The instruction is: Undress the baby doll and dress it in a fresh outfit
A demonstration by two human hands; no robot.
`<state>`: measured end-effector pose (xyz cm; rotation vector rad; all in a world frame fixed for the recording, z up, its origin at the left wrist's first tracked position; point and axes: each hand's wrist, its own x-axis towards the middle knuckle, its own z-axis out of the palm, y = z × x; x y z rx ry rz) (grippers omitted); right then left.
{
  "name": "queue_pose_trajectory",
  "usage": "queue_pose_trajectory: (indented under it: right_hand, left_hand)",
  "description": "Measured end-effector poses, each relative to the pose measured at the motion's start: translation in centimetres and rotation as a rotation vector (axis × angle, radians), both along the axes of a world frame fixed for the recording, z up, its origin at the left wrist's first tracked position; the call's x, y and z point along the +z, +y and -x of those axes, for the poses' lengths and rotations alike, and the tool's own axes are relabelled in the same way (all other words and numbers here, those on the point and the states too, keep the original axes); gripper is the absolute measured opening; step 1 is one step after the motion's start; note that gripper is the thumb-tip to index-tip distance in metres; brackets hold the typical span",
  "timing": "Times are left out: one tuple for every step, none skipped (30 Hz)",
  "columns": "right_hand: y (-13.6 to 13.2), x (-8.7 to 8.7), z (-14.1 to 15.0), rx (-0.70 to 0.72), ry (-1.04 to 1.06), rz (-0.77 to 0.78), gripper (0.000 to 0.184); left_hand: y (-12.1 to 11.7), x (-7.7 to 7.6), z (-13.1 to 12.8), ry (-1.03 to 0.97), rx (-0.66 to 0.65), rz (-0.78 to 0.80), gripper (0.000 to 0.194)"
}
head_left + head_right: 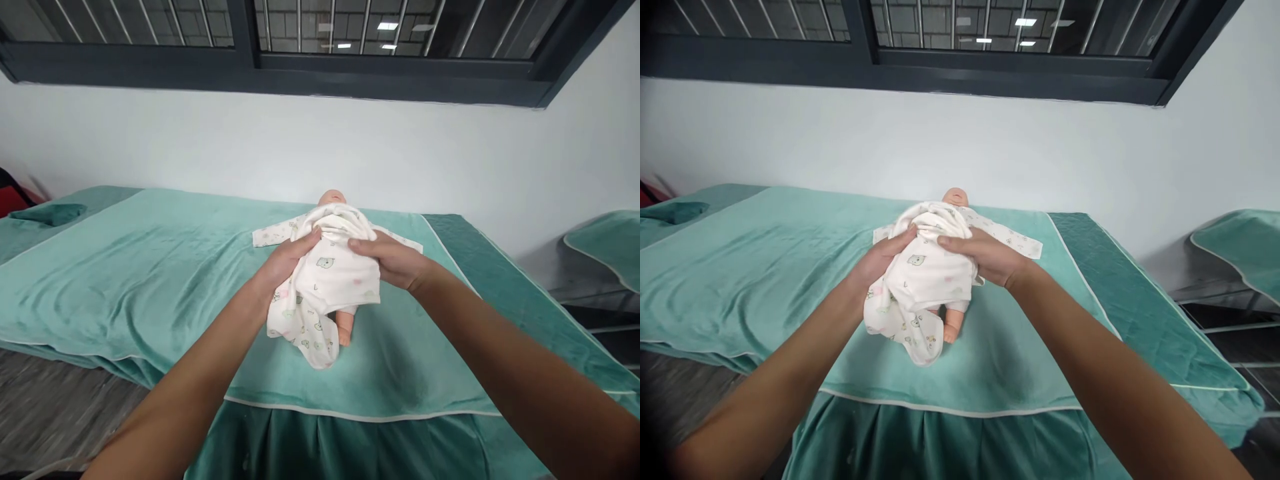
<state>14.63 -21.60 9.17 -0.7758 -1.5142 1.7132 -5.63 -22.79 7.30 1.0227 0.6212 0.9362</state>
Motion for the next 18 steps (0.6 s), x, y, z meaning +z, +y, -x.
queue_pose_trajectory:
  right_hand:
    - [0.2,0.2,-0.3,-0.047,0.007,-0.006,0.044]
    - [0.4,0.4,-0.4,-0.086,0.003,-0.006,0.042]
    - [0.4,0.5,-0.5,-0.116,-0.006,0.001,0.042]
    - [0.4,0.6,-0.5,-0.139,-0.014,0.014,0.042]
    - [0.3,0.5,-0.5,-0.161,-0.017,0.027,0.043]
    - [0.1,0.4,-0.4,-0.181,-0.017,0.037,0.045]
    - [-0.1,0.1,-0.3,-0.2,-0.016,0.046,0.047]
    - [-0.5,-0.3,-0.3,-0.215,-0.022,0.057,0.049]
    - [-0.9,-0.8,-0.3,-0.226,-0.037,0.073,0.051]
    - [-1.4,-1.4,-0.3,-0.23,-0.061,0.094,0.053]
    - [-2.0,-2.1,-0.4,-0.23,-0.089,0.123,0.054]
    - [-2.7,-2.8,-0.5,-0.227,-0.119,0.159,0.055]
    - [-3.4,-3.7,-0.6,-0.221,-0.148,0.195,0.056]
    - [-4.2,-4.5,-0.7,-0.217,-0.174,0.227,0.057]
    - [-5.0,-5.4,-0.8,-0.218,-0.198,0.25,0.057]
    - [-5.8,-6.2,-0.9,-0.23,-0.221,0.262,0.057]
    - [-6.5,-7.1,-0.9,-0.257,-0.247,0.265,0.056]
    - [-7.1,-7.9,-0.8,-0.296,-0.278,0.26,0.054]
  left_hand:
    - [0.0,0.0,0.2,0.034,-0.013,0.008,0.06]
    - [-0.1,0.0,0.4,0.081,-0.045,0.012,0.059]
    - [-0.1,0.0,0.7,0.129,-0.096,0.012,0.058]
    - [-0.1,0.0,0.9,0.17,-0.16,0.008,0.056]
    - [-0.1,0.0,1.1,0.195,-0.224,0.008,0.054]
    - [0.0,0.0,1.2,0.206,-0.268,0.011,0.053]
    - [0.0,0.0,1.3,0.208,-0.279,0.02,0.051]
    - [0.1,-0.2,1.3,0.206,-0.259,0.036,0.05]
    - [0.2,-0.5,1.3,0.206,-0.23,0.063,0.049]
    - [0.2,-0.9,1.3,0.209,-0.199,0.094,0.048]
    - [0.2,-1.4,1.2,0.22,-0.179,0.125,0.048]
    - [0.2,-2.1,1.2,0.241,-0.181,0.151,0.049]
    - [0.2,-2.7,1.1,0.27,-0.201,0.166,0.05]
    - [0.0,-3.4,1.1,0.313,-0.231,0.165,0.05]
    - [-0.1,-4.0,1.0,0.37,-0.263,0.14,0.049]
    - [-0.3,-4.5,0.9,0.436,-0.293,0.089,0.046]
    - [-0.6,-4.9,0.8,0.509,-0.32,0.011,0.042]
    - [-0.8,-5.2,0.6,0.582,-0.339,-0.088,0.038]
